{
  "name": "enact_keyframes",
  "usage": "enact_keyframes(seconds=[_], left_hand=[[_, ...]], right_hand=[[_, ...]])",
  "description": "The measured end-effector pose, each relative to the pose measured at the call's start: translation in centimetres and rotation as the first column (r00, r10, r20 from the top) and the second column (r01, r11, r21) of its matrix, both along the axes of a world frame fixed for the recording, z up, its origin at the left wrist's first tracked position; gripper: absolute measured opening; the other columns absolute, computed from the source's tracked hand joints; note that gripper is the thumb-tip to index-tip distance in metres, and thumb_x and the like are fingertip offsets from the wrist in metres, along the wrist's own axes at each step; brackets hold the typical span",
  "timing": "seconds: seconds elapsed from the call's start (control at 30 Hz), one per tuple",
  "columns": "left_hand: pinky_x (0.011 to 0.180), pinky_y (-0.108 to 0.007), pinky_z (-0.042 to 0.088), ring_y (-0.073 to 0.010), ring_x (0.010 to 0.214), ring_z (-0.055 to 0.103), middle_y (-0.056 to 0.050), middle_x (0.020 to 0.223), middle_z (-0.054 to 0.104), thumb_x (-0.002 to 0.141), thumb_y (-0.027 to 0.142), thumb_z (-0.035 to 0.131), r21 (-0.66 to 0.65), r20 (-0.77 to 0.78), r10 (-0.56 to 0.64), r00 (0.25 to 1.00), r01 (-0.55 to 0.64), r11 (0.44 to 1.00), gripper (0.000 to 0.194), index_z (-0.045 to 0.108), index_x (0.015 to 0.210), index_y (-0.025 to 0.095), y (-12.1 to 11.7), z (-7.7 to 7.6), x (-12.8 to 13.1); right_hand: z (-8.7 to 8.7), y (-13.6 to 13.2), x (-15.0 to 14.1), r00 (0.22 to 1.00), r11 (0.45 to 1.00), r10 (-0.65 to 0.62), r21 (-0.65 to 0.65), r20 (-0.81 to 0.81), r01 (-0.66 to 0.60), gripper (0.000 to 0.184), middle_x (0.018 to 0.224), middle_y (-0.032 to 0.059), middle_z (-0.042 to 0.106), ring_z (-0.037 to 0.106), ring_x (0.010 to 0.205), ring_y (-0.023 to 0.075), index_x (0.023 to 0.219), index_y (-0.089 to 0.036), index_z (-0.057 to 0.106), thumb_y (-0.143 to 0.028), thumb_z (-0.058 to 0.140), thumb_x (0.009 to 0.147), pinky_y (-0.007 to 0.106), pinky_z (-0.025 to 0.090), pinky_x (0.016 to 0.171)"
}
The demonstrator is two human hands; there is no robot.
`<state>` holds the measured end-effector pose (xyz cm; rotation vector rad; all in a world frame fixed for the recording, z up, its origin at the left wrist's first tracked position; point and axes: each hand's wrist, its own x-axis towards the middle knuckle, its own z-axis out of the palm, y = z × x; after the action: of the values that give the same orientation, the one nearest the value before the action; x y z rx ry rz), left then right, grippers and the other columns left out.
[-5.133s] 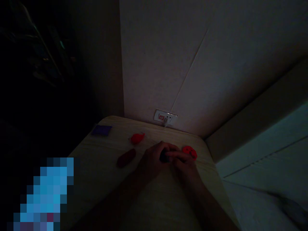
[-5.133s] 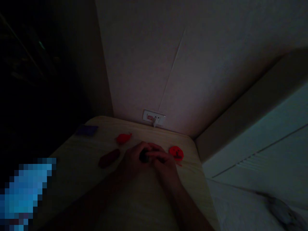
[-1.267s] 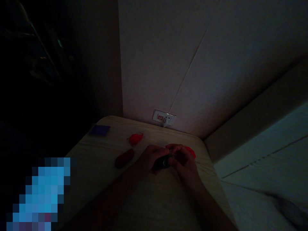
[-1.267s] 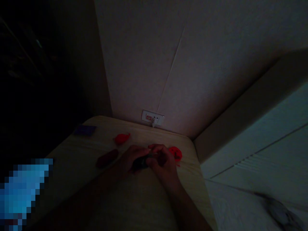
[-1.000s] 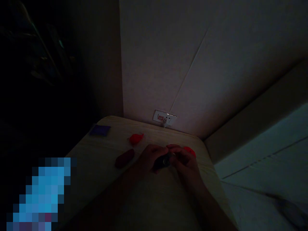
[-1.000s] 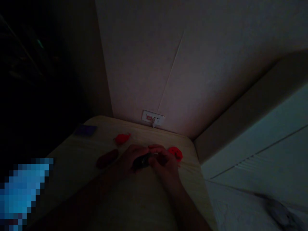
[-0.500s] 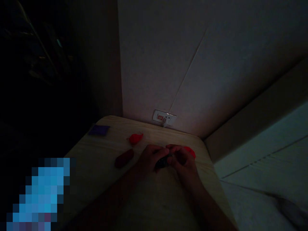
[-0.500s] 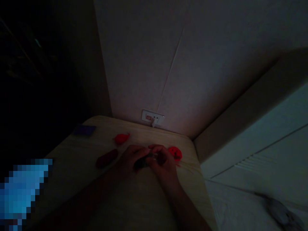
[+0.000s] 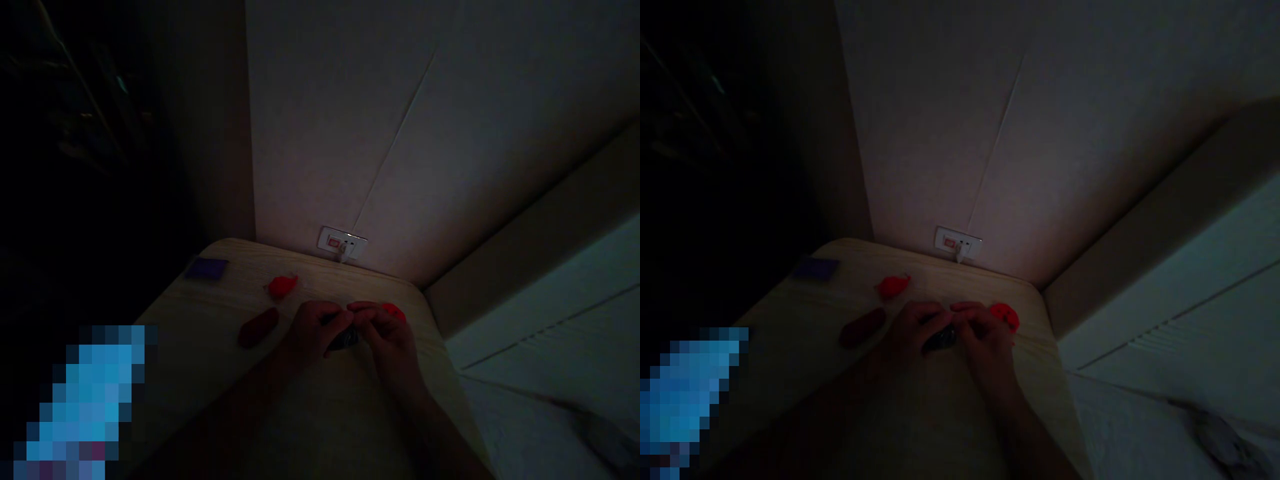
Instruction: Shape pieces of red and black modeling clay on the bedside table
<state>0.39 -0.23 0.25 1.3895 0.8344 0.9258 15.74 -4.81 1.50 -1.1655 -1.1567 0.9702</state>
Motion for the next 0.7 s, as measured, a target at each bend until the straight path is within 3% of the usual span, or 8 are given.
enact_keyframes(seconds=[0.7], left_hand=[[0.030,-0.021,0.030,-0.0097,0.036,0.043,0.003,0.047,0.046,0.079,0.054,0.065,-0.086,0.052,0.029,0.998,-0.025,0.996,0.043,0.063,0.059,0.016,-0.31,0.50,0.25]], right_hand=[[-0.18,0.17,-0.54,0.998,0.999,0.004,0.043,-0.056,-0.001,0.027,0.093,0.0035,0.065,0.058,0.076,0.0146,0.068,-0.019,0.067,-0.039,0.080,0.081,0.025,0.049,0.068]])
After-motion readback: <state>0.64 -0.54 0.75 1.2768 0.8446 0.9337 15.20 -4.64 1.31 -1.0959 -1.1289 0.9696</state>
